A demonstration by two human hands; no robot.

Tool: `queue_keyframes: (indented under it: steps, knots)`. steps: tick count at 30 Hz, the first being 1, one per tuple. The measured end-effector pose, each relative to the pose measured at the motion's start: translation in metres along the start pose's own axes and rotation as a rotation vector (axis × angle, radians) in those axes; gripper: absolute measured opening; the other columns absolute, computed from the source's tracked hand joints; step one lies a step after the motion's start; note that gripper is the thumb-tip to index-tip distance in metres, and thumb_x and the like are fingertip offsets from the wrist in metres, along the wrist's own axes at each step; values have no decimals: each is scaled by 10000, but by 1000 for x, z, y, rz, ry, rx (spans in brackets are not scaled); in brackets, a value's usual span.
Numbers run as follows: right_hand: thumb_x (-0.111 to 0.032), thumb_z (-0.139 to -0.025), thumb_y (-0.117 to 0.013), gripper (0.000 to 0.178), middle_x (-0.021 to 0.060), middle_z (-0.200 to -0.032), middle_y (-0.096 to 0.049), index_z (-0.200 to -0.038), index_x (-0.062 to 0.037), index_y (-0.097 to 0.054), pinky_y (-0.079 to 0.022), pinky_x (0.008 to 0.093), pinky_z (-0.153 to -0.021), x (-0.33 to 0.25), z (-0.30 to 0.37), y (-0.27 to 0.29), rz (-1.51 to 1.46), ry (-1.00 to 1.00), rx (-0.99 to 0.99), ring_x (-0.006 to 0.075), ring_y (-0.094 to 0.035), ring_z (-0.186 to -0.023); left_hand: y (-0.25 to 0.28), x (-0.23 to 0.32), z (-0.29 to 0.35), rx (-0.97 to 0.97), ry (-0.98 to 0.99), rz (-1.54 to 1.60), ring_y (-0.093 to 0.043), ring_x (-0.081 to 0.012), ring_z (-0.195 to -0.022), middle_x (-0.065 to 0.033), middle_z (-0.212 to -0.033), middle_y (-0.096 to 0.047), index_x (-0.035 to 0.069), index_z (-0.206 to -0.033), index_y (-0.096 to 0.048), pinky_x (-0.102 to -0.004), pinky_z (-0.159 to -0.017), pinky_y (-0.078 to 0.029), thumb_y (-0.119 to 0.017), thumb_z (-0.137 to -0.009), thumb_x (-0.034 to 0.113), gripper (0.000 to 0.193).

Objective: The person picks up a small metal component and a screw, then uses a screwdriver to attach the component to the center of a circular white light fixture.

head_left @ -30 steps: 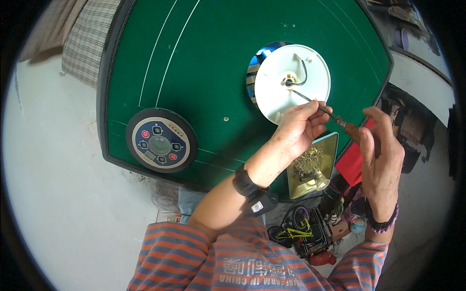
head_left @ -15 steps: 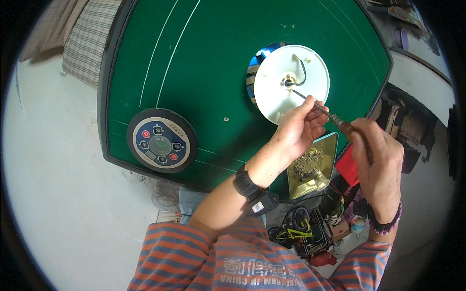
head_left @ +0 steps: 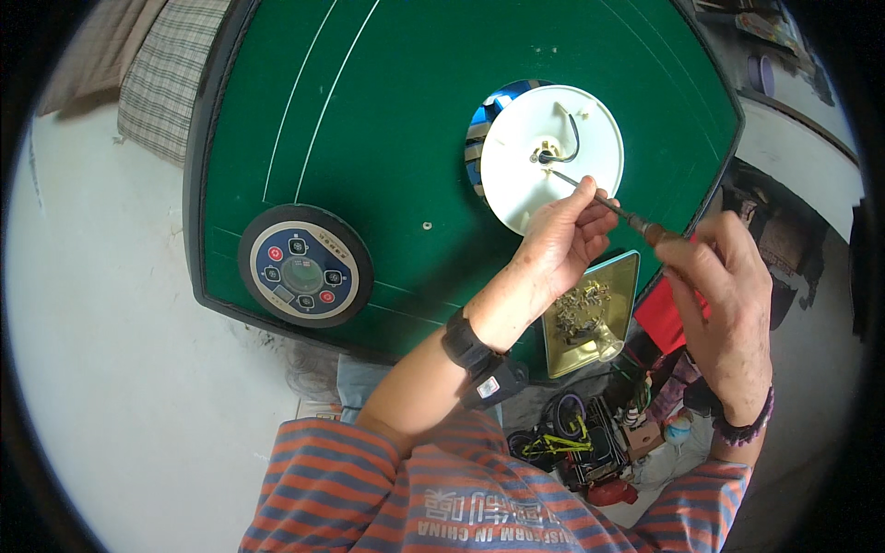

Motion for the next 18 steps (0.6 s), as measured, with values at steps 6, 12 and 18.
queue_keyframes:
  steps: [6,12,18]
  knots:
    - [-43,-777,-718,345,155,-1038,-574,-1097,-24,-590,-526,384,-682,17,2,-2,-176,-233,182,337,-632,-916,-2,2,-4,-54,-40,-32,-679,-122,-774,-64,-930,-686,18,-1040,-618,-182,-623,-556,-601,-975,217,210]
    - [-41,-817,-708,308,134,-910,-654,-1100,-34,-586,-529,377,-644,-2,-5,3,-18,-19,206,317,-661,-717,-9,4,0,-123,-9,71,-674,-127,-780,-75,-953,-686,3,-1083,-612,-202,-660,-570,-574,-977,167,199]
    - [-28,-838,-699,331,149,-870,-676,-1140,-24,-563,-538,374,-668,21,2,-11,-261,-229,184,322,-682,-745,-14,8,17,31,-3,-162,-668,-133,-746,-84,-969,-694,-16,-1087,-621,-210,-578,-532,-571,-966,144,207]
Point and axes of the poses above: each hand's wrist, its own z-axis away from the middle knuckle, its own y-axis out of the back of the hand, x = y × z, the point moved 8 cm from there along -z, towards the middle knuckle
